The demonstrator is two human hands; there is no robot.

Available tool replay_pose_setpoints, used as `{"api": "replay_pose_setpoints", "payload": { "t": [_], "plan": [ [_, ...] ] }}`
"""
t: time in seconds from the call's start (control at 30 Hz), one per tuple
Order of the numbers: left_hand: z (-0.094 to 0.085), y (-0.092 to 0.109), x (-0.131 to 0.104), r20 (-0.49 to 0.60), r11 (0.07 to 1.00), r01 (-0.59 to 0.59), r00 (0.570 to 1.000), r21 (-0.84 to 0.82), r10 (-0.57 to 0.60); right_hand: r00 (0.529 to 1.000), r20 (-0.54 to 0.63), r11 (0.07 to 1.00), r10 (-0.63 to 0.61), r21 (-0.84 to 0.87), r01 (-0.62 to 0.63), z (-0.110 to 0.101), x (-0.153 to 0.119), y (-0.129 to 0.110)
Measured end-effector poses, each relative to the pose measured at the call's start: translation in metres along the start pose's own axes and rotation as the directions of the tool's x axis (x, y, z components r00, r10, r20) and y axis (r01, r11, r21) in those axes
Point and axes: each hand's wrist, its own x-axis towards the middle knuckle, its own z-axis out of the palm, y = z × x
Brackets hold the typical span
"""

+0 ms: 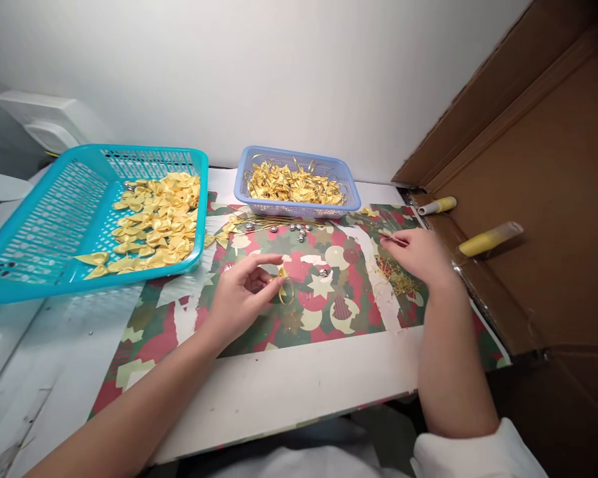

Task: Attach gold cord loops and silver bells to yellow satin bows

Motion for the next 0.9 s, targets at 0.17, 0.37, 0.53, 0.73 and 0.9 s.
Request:
{"api": "replay_pose_setpoints", "payload": {
  "t": [0.17, 0.37, 0.53, 0.73, 0.9],
  "plan": [
    [0.002, -0.003, -0.001, 0.041, 0.990, 0.001, 0.999, -0.138, 0.005, 0.998, -0.058, 1.000, 0.001, -0.011, -0.002, 0.009, -0.012, -0.011],
    [0.004, -0.003, 0.000, 0.037, 0.970, 0.031, 0.999, -0.240, -0.023, 0.943, 0.010, 0.941, -0.332, 0.068, 0.331, 0.067, -0.017, -0.048],
    [0.007, -0.001, -0.001, -0.005, 0.963, 0.042, 0.999, -0.267, -0.045, 0.826, -0.226, 0.806, -0.517, 0.195, 0.558, 0.072, -0.037, -0.069],
    [0.016, 0.000, -0.009, -0.058, 0.935, 0.017, 0.998, -0.353, -0.040, 0.723, -0.385, 0.649, -0.574, 0.324, 0.688, 0.088, -0.070, -0.106],
    [0.018, 0.004, -0.009, 0.006, 0.933, 0.068, 0.998, -0.355, -0.070, 0.790, -0.413, 0.630, -0.454, 0.478, 0.612, 0.097, -0.071, -0.104]
  ]
}}
